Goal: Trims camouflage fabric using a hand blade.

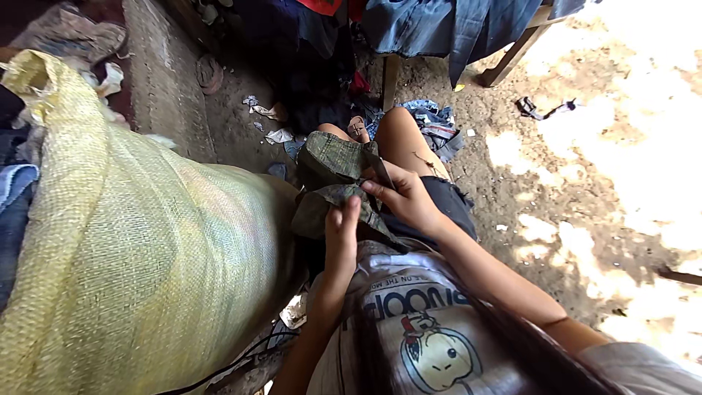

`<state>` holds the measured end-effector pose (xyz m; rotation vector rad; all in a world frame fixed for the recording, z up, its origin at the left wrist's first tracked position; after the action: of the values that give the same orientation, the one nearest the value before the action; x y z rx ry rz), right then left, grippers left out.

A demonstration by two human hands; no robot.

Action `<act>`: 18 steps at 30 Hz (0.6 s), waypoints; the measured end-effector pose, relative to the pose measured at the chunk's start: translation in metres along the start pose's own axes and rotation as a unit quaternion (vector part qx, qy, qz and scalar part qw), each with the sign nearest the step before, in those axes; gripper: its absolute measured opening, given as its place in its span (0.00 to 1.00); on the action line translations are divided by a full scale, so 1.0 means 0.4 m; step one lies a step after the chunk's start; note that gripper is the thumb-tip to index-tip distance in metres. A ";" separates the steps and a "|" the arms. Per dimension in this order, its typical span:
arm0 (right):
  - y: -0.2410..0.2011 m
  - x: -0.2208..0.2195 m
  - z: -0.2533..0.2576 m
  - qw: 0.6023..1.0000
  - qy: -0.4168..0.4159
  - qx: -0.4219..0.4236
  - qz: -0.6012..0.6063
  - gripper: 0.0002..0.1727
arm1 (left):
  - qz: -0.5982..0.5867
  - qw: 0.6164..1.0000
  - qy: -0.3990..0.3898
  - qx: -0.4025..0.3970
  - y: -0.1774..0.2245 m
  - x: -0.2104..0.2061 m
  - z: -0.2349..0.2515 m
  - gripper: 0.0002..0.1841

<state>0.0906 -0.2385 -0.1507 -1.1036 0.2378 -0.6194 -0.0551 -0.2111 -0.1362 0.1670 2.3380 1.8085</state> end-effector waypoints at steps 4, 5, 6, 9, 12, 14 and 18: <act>0.008 0.003 -0.004 0.995 -0.019 0.091 -0.027 0.06 | -0.077 0.979 0.002 0.189 0.043 -0.005 0.022 0.22; 0.009 0.005 -0.005 0.994 -0.021 0.101 -0.031 0.06 | -0.098 0.972 0.016 0.211 0.049 -0.007 0.028 0.17; 0.010 0.008 -0.005 0.994 -0.020 0.105 -0.033 0.06 | -0.121 0.969 0.029 0.213 0.056 -0.009 0.032 0.12; 0.012 0.010 -0.008 0.995 -0.005 0.090 -0.036 0.06 | -0.182 0.968 0.052 0.165 0.071 -0.008 0.028 0.10; 0.007 0.007 -0.012 0.996 0.001 0.080 -0.027 0.06 | -0.211 0.958 0.041 0.189 0.068 -0.009 0.021 0.12; 0.011 0.010 -0.014 0.996 0.003 0.084 -0.028 0.06 | -0.200 0.946 0.016 0.255 0.059 -0.006 0.024 0.10; 0.016 0.025 -0.017 0.996 -0.011 0.077 -0.049 0.05 | -0.147 0.948 0.012 0.282 0.061 -0.004 0.021 0.09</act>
<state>0.0976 -0.2474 -0.1583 -0.9770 0.1165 -0.7006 -0.0523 -0.1974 -0.1145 -0.1256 2.6621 0.9838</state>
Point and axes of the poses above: each hand's wrist, its own z-axis towards the middle knuckle, its own x-axis out of the back of the hand, y = z × x, the point moved 1 cm from there along z, towards the middle knuckle, and after that the axes turned 14 degrees about y, right-handed, at the moved point
